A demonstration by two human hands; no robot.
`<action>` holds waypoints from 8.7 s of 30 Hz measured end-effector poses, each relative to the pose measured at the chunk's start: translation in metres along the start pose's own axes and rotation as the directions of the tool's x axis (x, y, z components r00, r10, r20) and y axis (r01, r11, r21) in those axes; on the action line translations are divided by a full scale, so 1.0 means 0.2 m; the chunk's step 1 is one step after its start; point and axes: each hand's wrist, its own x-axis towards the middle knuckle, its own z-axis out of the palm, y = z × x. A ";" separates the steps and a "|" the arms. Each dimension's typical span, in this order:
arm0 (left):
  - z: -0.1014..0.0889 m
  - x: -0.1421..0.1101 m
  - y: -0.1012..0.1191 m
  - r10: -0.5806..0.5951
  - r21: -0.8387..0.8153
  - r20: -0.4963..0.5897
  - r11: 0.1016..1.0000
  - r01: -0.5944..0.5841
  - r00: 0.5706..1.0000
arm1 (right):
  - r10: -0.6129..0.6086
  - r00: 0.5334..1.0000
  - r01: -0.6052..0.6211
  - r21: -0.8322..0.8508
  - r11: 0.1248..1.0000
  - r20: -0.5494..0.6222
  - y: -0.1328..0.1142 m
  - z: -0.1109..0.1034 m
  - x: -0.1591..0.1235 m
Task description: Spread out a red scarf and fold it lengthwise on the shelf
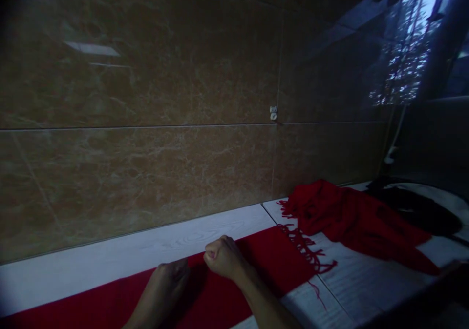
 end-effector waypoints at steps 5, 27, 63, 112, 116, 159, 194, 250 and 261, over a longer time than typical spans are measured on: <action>0.01 -0.02 0.00 0.042 0.119 -0.002 0.992 -0.042 0.999 | 0.048 0.995 -0.046 -0.030 0.999 0.082 -0.04 0.00 0.01; 0.12 0.03 -0.31 0.310 0.346 0.239 0.859 -0.379 0.920 | 0.108 0.975 -0.120 0.047 0.992 0.196 -0.13 -0.18 -0.05; 0.01 -0.05 -0.03 0.295 0.296 0.309 0.874 -0.386 0.904 | 0.528 0.822 -0.376 -0.492 0.785 0.214 0.36 -0.56 -0.40; 0.21 -0.10 0.49 0.136 0.301 0.325 0.924 -0.238 0.936 | 0.548 0.827 -0.402 -0.551 0.731 0.123 0.11 -0.73 -0.38; 0.21 -0.10 0.51 0.134 0.291 0.336 0.927 -0.238 0.932 | 0.554 0.822 -0.398 -0.565 0.723 0.130 0.09 -0.71 -0.43; 0.23 -0.10 0.47 0.165 0.260 0.321 0.932 -0.254 0.933 | 0.685 0.728 -0.496 -0.688 0.530 0.002 0.04 -0.88 -0.69; 0.23 -0.09 0.47 0.154 0.253 0.324 0.937 -0.242 0.934 | 0.503 0.851 -0.366 -0.515 0.775 0.151 -0.10 -0.81 -0.93; -0.85 -0.74 -0.69 -0.389 0.594 0.039 0.750 0.291 0.921 | 0.365 0.874 -0.158 -0.524 0.837 0.319 0.28 -0.49 -0.57; -0.88 -0.68 -0.71 -0.381 0.561 0.049 0.775 0.290 0.923 | 0.327 0.920 -0.157 -0.561 0.813 0.217 0.29 -0.55 -0.51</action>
